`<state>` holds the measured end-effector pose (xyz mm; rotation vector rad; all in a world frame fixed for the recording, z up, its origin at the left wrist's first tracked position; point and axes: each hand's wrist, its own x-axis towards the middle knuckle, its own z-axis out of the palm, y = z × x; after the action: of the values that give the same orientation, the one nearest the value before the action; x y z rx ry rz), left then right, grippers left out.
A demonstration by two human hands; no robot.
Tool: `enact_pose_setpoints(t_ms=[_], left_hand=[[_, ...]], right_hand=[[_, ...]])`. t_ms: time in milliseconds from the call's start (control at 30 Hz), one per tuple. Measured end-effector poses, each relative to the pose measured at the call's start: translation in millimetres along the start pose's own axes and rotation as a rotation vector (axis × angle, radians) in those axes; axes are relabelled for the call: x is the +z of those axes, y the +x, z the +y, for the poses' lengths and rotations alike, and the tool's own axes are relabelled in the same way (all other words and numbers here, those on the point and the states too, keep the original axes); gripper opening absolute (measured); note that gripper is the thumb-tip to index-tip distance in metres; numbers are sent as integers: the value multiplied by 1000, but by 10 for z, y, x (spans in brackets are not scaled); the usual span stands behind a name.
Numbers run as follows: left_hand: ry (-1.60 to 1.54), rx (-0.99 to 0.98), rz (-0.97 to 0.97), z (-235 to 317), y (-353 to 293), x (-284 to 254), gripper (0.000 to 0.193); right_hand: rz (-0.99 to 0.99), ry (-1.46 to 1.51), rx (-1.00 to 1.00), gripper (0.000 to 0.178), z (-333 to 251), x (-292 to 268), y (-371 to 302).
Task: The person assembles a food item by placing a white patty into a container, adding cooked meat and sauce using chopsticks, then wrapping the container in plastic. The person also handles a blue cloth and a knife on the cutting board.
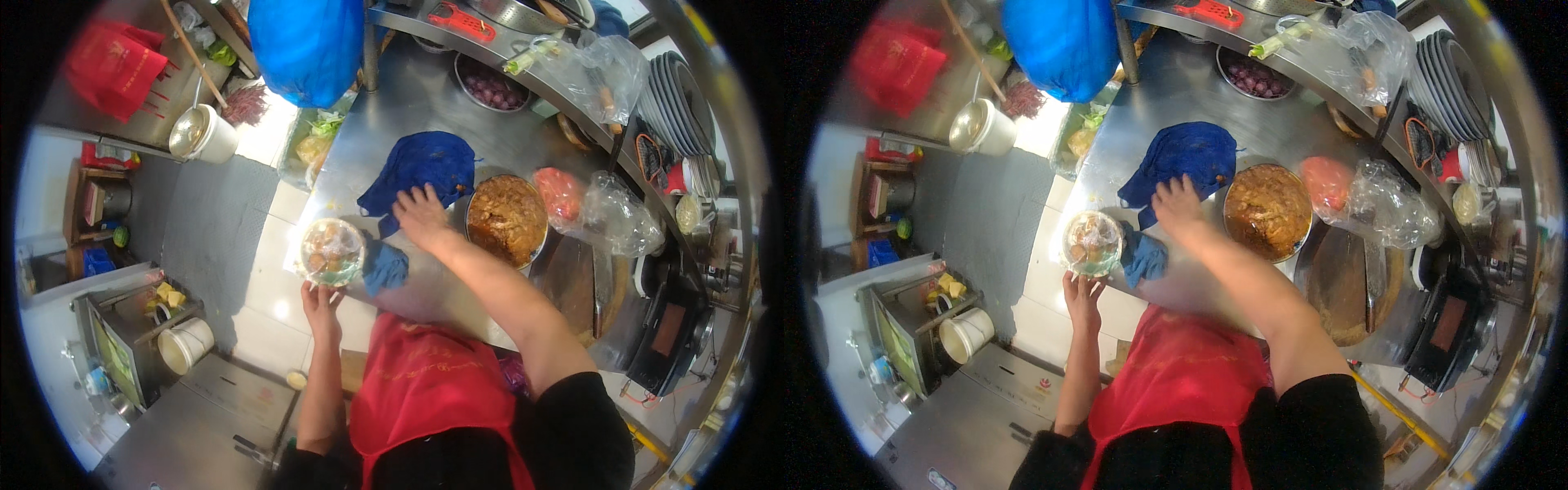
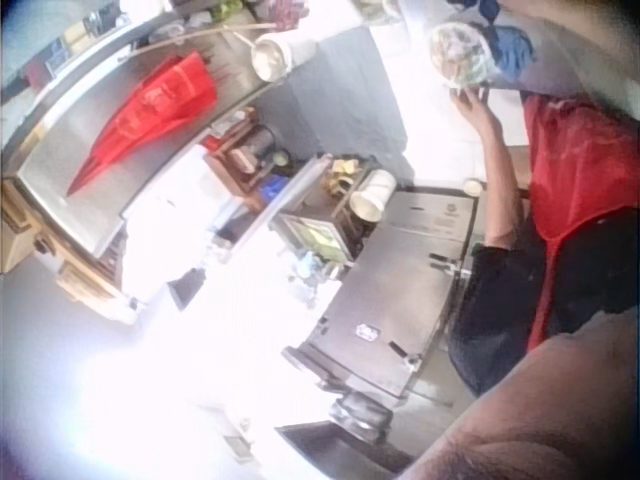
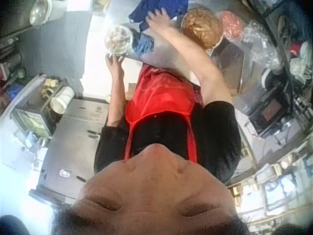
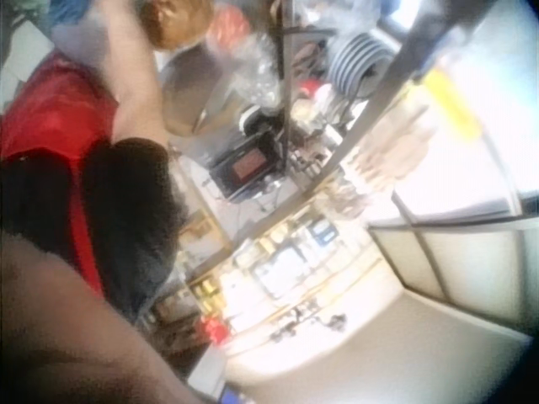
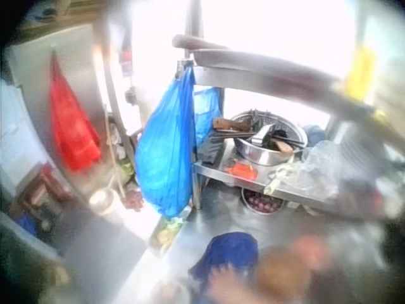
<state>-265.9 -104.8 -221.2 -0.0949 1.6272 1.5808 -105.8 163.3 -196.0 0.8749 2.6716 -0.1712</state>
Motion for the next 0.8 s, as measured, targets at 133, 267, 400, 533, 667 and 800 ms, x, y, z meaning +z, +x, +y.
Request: enact_pose_setpoints(t_ms=[133, 267, 400, 533, 667, 800], left_hand=[[-16, 24, -31, 7, 110, 16, 44], [8, 35, -78, 92, 269, 82, 40], [-24, 81, -93, 170, 454, 277, 40], [50, 53, -85, 261, 757, 585, 51], [28, 61, -159, 301, 990, 915, 54], [2, 36, -138, 277, 890, 983, 53]], right_hand=[[-16, -49, 148, 28, 488, -123, 323], [317, 361, 266, 27, 1069, -160, 533], [13, 449, 418, 22, 1539, -265, 496], [-373, 361, 292, 22, 1657, -386, 309], [-448, 174, 234, 31, 1405, -366, 280], [-443, 23, 288, 37, 1122, -284, 346]])
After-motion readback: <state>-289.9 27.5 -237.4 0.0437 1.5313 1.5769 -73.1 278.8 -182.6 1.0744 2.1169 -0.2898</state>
